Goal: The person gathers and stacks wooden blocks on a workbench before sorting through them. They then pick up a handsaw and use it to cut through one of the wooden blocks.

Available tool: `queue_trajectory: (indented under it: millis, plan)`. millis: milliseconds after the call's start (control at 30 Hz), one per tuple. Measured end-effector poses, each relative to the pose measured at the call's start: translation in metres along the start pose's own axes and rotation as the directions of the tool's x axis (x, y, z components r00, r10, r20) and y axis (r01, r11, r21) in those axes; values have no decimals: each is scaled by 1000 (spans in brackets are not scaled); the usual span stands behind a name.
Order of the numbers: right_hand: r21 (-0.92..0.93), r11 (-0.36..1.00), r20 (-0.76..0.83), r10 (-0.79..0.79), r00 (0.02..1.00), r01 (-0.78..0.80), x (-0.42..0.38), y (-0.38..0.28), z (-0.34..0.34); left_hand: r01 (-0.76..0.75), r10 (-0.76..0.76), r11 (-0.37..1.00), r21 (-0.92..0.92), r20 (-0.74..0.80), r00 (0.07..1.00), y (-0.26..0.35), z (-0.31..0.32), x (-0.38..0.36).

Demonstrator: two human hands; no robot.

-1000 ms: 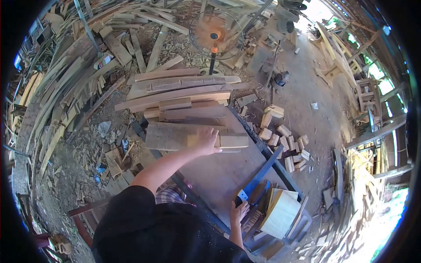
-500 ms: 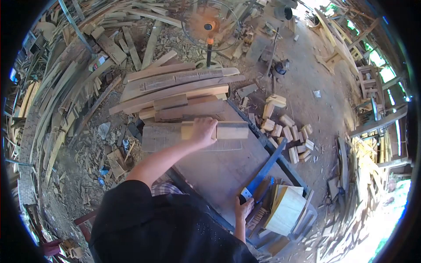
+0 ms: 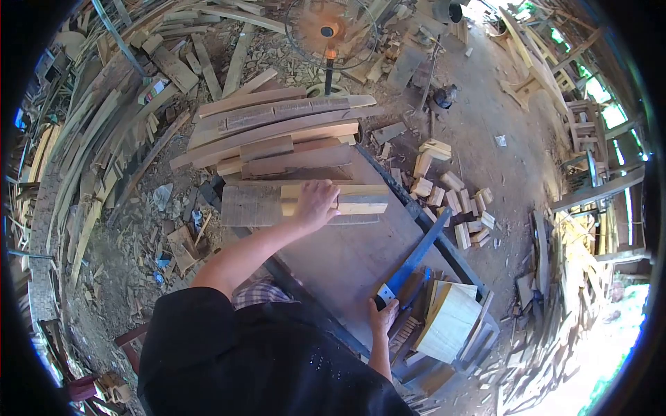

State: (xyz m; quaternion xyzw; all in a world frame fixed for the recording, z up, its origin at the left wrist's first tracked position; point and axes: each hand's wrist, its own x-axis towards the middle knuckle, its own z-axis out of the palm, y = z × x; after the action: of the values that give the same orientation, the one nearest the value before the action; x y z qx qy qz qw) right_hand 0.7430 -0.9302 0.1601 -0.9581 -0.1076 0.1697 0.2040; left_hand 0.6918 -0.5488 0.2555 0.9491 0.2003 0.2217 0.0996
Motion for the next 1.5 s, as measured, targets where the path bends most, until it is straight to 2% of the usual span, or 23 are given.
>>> queue_trajectory:
  millis: [100, 233, 367, 433, 500, 533, 567, 600, 667, 700, 733, 800, 867, 933, 967, 1000, 1067, 1133, 1200, 1233, 1300, 1367, 1500]
  plan:
    - [-2, 1000, -16, -31, 999, 31, 2, 9, 5, 160, -153, 986, -51, 120, 981, 9, -6, -1]
    - [51, 998, -40, -43, 998, 45, 6, 16, 9, 186, -199, 978, 97, 147, 969, 18, 7, -15]
    - [11, 999, -84, -45, 995, 46, -5, 0, -7, 210, -214, 977, 43, 204, 955, 20, 0, -15]
    - [-12, 1000, -132, -27, 991, 26, -9, -11, -25, 210, -212, 977, 32, 144, 967, 29, -10, -14]
    - [129, 964, -256, -194, 947, 232, -16, -23, -52, 198, -199, 980, 16, 85, 976, 41, -26, -11]
    - [135, 966, -280, -177, 944, 221, -21, -31, -68, 138, -139, 990, -16, -42, 989, 46, -36, -9]
    - [408, 898, -214, -82, 973, 166, -30, -50, -93, 77, -83, 996, -44, -168, 982, 50, -43, -8]
    - [648, 756, -128, -15, 992, 95, -36, -64, -111, 53, -61, 997, -51, -173, 983, 52, -45, -6]
    - [634, 724, -347, -46, 937, 271, -42, -77, -132, 305, -269, 790, -531, 147, 952, 56, -51, -3]
    - [650, 687, -397, -59, 916, 326, -47, -88, -148, 178, -256, 804, -567, -60, 965, 73, -67, 0]
    - [661, 645, -445, -74, 892, 383, -53, -99, -166, 162, -245, 807, -567, -72, 967, 90, -85, 4]
    - [621, 634, -518, -110, 848, 461, -63, -111, -190, 119, -387, 561, -820, -132, 913, 120, -120, 10]
    - [621, 557, -578, -151, 802, 552, -93, -152, -235, 81, -371, 545, -834, -154, 916, 133, -148, 7]
    - [438, 446, -750, -297, 590, 781, -110, -166, -258, -126, -201, 537, -834, -272, 941, 142, -177, -1]
    - [360, 357, -816, -328, 477, 862, -119, -177, -270, -219, -107, 620, -753, -357, 928, 150, -200, -4]
    - [271, 263, -870, -346, 353, 926, -128, -188, -282, -311, -5, 688, -656, -432, 902, 158, -226, -6]
    - [214, 141, -879, -404, 254, 967, -151, -198, -304, -484, -14, 742, -464, -732, 681, 188, -259, -5]
    - [189, -232, -978, -128, 162, 954, -170, -195, -293, -776, 63, 550, -310, -910, 409, 198, -280, -9]
    - [5, -490, -922, -339, -185, 872, -176, -204, -326, -807, 15, 512, -295, -936, 352, 209, -300, -37]
    - [1, -501, -924, -331, -190, 865, -181, -214, -330, -833, -46, 473, -287, -952, 302, 214, -309, -54]
    - [96, -594, -965, -252, -71, 799, -190, -232, -331, -861, -97, 441, -254, -967, 236, 225, -329, -60]
    - [160, -626, -955, -294, -41, 763, -194, -231, -331, -940, -144, 290, -182, -979, 145, 244, -343, -51]
    - [300, -632, -914, -405, 26, 714, -199, -228, -333, -898, -246, 407, -168, -967, 70, 259, -345, -60]
